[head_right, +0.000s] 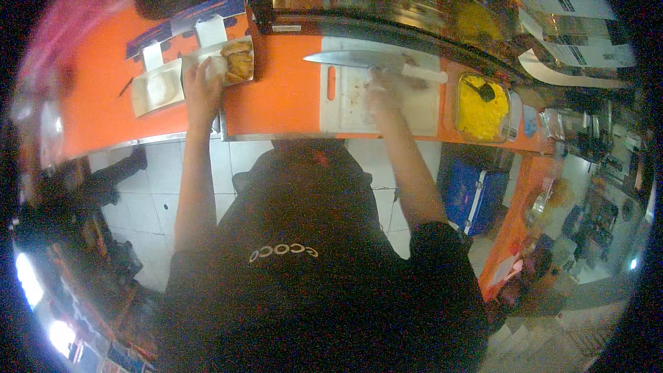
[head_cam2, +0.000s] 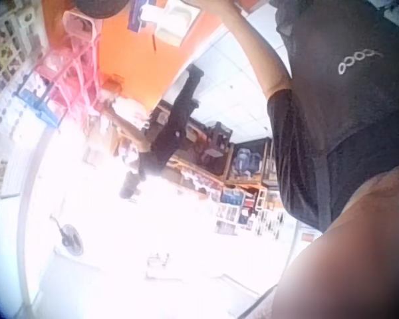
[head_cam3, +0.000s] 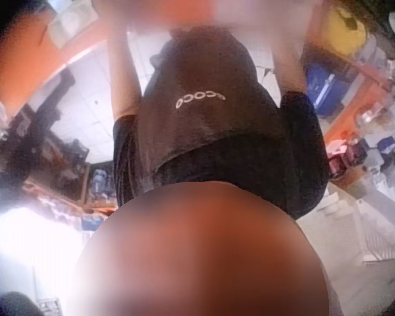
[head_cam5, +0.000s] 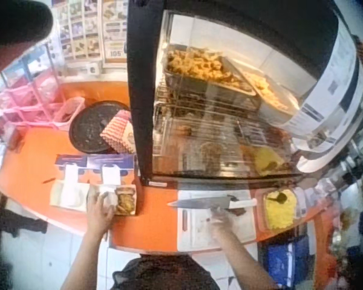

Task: The person assembles multiple food orders at a fast-food counter. They open cardboard containers, cut fried chicken pieces with a knife, scoop yellow rice into the containers, and place the completed orders on the counter. The person also handles receipts and packaging materials throughout the process.

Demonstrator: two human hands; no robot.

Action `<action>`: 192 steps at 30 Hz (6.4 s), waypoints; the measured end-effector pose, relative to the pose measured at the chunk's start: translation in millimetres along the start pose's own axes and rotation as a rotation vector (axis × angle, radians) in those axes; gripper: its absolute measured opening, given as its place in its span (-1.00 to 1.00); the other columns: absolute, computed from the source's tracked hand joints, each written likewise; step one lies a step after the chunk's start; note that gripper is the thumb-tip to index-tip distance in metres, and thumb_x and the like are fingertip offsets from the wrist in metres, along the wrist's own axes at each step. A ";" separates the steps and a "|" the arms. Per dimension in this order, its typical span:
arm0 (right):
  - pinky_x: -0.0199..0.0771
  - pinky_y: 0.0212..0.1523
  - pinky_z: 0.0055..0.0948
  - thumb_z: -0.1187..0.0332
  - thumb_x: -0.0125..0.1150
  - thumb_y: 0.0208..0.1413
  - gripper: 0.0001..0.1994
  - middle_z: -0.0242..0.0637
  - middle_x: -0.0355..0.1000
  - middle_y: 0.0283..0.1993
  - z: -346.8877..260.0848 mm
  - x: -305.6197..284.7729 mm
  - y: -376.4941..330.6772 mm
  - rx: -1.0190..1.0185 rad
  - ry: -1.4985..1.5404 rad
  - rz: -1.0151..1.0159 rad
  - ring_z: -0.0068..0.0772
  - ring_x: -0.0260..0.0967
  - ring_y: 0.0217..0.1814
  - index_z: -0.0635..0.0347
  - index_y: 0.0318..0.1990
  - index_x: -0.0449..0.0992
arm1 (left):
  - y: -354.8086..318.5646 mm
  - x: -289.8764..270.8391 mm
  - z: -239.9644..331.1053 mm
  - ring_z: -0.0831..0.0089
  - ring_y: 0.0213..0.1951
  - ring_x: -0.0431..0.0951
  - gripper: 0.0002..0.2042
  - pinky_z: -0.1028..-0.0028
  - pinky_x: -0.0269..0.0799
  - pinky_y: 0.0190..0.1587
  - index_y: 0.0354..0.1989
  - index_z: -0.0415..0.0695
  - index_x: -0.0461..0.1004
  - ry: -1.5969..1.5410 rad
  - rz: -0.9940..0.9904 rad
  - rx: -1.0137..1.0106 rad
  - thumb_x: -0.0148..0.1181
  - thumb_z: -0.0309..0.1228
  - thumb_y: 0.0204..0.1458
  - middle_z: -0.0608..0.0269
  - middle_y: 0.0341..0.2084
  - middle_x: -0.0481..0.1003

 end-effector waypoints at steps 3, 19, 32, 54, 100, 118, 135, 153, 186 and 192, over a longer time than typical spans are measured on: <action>0.52 0.00 -0.09 0.54 0.16 0.14 -0.69 -0.10 0.55 -0.04 -1.7 -10.2 6.7 -0.133 0.046 -0.069 -0.03 0.53 -0.04 0.17 0.06 0.51 | 2.6 -0.5 1.3 -0.24 0.29 0.27 -0.51 -0.03 0.21 0.35 0.28 -0.08 0.43 0.002 -0.001 0.005 0.23 -0.30 0.15 -0.31 0.24 0.31; 0.62 -0.20 -0.40 0.30 0.24 0.28 -0.78 -0.28 0.56 -0.18 -94.8 -46.8 6.7 -0.312 0.780 0.179 -0.42 0.51 -0.22 0.08 0.03 0.58 | -6.8 -8.6 13.4 -0.11 0.31 0.30 -0.57 0.06 0.21 0.36 0.24 -0.15 0.45 -0.066 0.082 0.057 0.25 -0.31 0.21 -0.18 0.24 0.35; 0.50 0.10 -0.02 0.12 0.32 0.14 -0.40 0.09 0.53 0.03 90.6 -77.8 21.6 -0.216 0.009 -0.197 0.12 0.51 0.09 0.15 0.30 0.39 | -105.8 64.7 183.3 0.09 0.14 0.48 -0.72 0.16 0.33 0.26 0.01 -0.21 0.50 -0.342 0.130 0.140 0.28 -0.57 0.11 0.04 0.00 0.54; 0.51 -0.10 -0.04 0.16 0.17 0.32 -0.72 0.00 0.49 -0.29 160.1 -112.9 -65.1 -0.106 0.345 -0.266 0.10 0.50 -0.21 0.17 -0.03 0.45 | -109.3 191.0 315.0 0.02 0.08 0.37 -0.34 0.06 0.19 0.20 0.11 -0.14 0.42 -0.169 -0.172 0.151 0.51 -0.15 -0.19 0.10 -0.08 0.46; 0.49 -0.20 0.14 0.15 -0.04 0.40 -0.75 0.05 0.56 -0.32 126.3 -23.4 -34.2 -0.213 0.309 -0.579 0.22 0.55 -0.26 0.09 -0.06 0.46 | 6.3 221.6 314.2 0.13 -0.04 0.56 -0.70 0.17 0.51 -0.02 -0.02 0.06 0.58 -0.203 -0.409 0.482 0.04 -0.07 0.32 0.16 -0.23 0.57; 0.54 -0.18 0.11 0.11 -0.04 0.40 -0.71 0.05 0.57 -0.28 142.8 -62.2 5.2 -0.425 0.141 -0.372 0.22 0.55 -0.22 0.09 -0.05 0.48 | 25.0 226.2 343.9 0.03 -0.21 0.63 -0.67 0.07 0.53 -0.16 -0.05 0.05 0.55 -0.068 -0.469 0.489 -0.04 -0.04 0.35 0.05 -0.31 0.61; 0.56 -0.11 0.06 0.04 -0.07 0.42 -0.62 0.09 0.58 -0.20 126.3 -41.8 -9.7 -0.413 0.356 -0.204 0.18 0.57 -0.16 0.11 0.06 0.53 | 30.1 199.5 334.0 0.00 -0.19 0.62 -0.66 0.07 0.52 -0.12 -0.06 0.07 0.58 -0.075 -0.450 0.509 0.01 0.01 0.33 0.05 -0.30 0.63; 0.55 -0.13 0.10 0.12 -0.08 0.41 -0.63 0.12 0.56 -0.26 97.7 -9.6 -63.3 -0.432 0.341 -0.336 0.24 0.55 -0.19 0.17 0.12 0.48 | -27.3 196.0 289.2 0.17 0.01 0.51 -0.68 0.15 0.40 0.12 0.10 0.08 0.53 0.034 -0.364 0.530 0.06 -0.09 0.30 0.24 -0.14 0.56; 0.50 -0.33 0.14 0.14 0.05 0.34 -0.65 0.02 0.54 -0.40 84.6 8.9 -67.2 -0.333 0.452 -0.368 0.18 0.52 -0.39 0.02 0.18 0.45 | -35.0 182.7 269.2 0.11 0.04 0.48 -0.71 0.11 0.36 0.13 0.05 0.09 0.55 -0.044 -0.313 0.515 0.03 -0.10 0.31 0.22 -0.14 0.57; 0.54 -0.22 0.12 0.08 0.05 0.34 -0.67 0.06 0.58 -0.31 94.1 -49.4 -50.8 -0.522 0.158 -0.276 0.22 0.56 -0.24 0.01 0.13 0.41 | -47.7 115.7 287.9 0.09 -0.04 0.48 -0.66 0.13 0.32 0.07 0.14 0.00 0.51 -0.288 0.111 0.495 0.23 -0.30 0.20 0.11 -0.15 0.54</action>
Point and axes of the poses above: each hand's wrist, its own y-axis towards the middle knuckle, its own x-axis out of the palm, z = x × y, the point moved 5 cm from there along y, towards the middle knuckle
